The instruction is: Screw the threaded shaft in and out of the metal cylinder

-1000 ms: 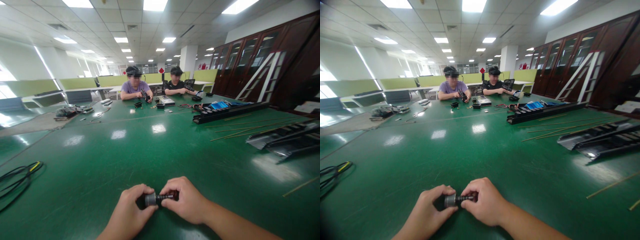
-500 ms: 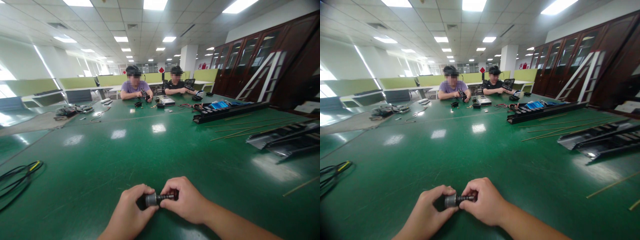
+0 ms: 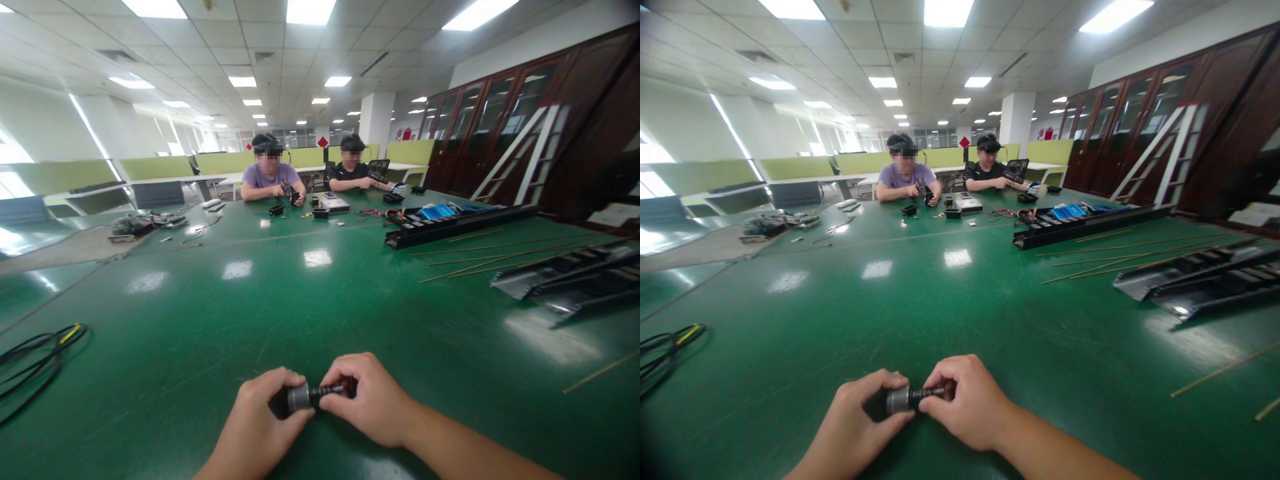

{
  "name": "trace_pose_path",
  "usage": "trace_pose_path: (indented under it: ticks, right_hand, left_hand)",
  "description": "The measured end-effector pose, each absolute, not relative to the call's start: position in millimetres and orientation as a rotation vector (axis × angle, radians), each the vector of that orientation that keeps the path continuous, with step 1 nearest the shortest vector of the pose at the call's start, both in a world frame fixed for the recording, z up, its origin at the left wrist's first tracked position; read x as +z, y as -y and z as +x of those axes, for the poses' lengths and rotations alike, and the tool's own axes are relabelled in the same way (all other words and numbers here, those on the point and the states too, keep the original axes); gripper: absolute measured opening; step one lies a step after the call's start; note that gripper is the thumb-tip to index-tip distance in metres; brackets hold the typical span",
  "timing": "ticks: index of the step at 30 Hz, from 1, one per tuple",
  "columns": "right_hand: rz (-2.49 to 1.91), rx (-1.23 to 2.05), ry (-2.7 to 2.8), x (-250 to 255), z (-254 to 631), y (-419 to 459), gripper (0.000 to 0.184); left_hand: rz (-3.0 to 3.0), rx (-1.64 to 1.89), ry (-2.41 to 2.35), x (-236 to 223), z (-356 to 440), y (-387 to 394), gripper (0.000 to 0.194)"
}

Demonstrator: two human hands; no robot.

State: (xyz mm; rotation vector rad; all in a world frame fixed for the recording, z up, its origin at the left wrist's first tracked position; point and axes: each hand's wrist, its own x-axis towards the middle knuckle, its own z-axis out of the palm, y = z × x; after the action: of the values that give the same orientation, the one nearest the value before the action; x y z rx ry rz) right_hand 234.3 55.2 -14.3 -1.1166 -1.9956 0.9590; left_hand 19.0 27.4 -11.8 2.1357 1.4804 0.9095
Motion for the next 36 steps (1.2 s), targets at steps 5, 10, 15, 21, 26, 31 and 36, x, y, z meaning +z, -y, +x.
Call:
trace_pose_path:
  ticks: [5, 10, 15, 21, 26, 31, 36]
  right_hand:
    - [-1.118, 0.95, 1.986, -13.9, 234.7, -55.5, 0.005]
    - [-1.112, 0.985, 1.943, -14.8, 234.6, -56.0, 0.004]
    - [-1.114, 1.013, 1.931, -12.1, 234.1, -55.9, 0.004]
    - [-1.12, 1.026, 1.915, -12.7, 234.0, -56.0, 0.005]
    - [-1.139, 1.059, 1.882, -14.2, 233.3, -57.5, 0.008]
    - [-1.166, 1.066, 1.861, -13.1, 231.7, -57.3, 0.007]
    - [-1.148, 1.062, 1.861, -12.8, 232.2, -57.4, 0.006]
  left_hand:
    - [2.131, 0.916, -1.471, -11.2, 17.7, -28.3, 0.02]
    - [2.139, 0.954, -1.464, -14.3, 15.8, -28.8, 0.022]
    - [2.154, 0.981, -1.463, -15.9, 13.7, -29.4, 0.024]
    - [2.16, 0.99, -1.469, -16.1, 12.8, -29.9, 0.024]
    - [2.162, 0.972, -1.5, -14.5, 13.0, -30.5, 0.025]
    - [2.154, 0.966, -1.513, -14.5, 12.3, -30.0, 0.024]
    - [2.157, 0.978, -1.52, -16.9, 10.3, -31.0, 0.024]
